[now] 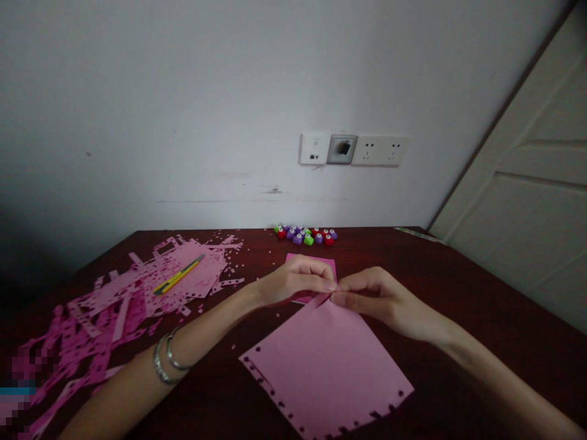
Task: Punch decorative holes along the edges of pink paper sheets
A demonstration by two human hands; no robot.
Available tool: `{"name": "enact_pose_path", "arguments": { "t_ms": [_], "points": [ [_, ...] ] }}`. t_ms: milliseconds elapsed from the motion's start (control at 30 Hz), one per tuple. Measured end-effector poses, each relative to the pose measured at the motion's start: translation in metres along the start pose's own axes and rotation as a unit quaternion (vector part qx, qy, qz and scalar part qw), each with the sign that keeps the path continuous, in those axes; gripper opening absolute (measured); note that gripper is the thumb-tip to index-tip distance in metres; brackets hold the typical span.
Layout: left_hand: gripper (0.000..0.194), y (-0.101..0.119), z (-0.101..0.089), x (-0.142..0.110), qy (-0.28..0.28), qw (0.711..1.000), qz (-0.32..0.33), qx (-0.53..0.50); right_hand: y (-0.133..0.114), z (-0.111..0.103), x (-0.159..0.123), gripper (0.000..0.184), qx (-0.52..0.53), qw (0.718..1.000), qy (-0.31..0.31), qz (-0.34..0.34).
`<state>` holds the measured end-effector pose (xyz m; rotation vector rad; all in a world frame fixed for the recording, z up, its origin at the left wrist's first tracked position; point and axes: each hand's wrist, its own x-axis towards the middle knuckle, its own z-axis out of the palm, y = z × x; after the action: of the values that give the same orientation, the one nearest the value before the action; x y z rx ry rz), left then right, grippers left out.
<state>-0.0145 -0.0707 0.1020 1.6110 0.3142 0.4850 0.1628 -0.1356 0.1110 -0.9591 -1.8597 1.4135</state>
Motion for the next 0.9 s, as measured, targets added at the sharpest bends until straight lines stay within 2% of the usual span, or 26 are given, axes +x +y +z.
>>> {"name": "enact_pose_path", "arguments": {
  "t_ms": [533, 800, 900],
  "points": [
    [0.018, -0.005, 0.0029, 0.001, 0.003, 0.998, 0.02, -0.052, -0.0011, 0.0019, 0.0005, 0.032, 0.027, 0.999, 0.01, -0.025],
    [0.019, -0.0088, 0.0027, 0.0029, 0.004, 0.996, 0.029, -0.09, -0.0013, 0.0014, 0.0004, 0.031, -0.012, 0.999, 0.021, -0.037],
    [0.022, -0.0032, 0.0023, 0.0012, 0.006, 0.998, 0.042, -0.048, -0.0027, 0.0008, -0.0008, 0.029, -0.022, 0.998, 0.032, -0.046]
  ]
}}
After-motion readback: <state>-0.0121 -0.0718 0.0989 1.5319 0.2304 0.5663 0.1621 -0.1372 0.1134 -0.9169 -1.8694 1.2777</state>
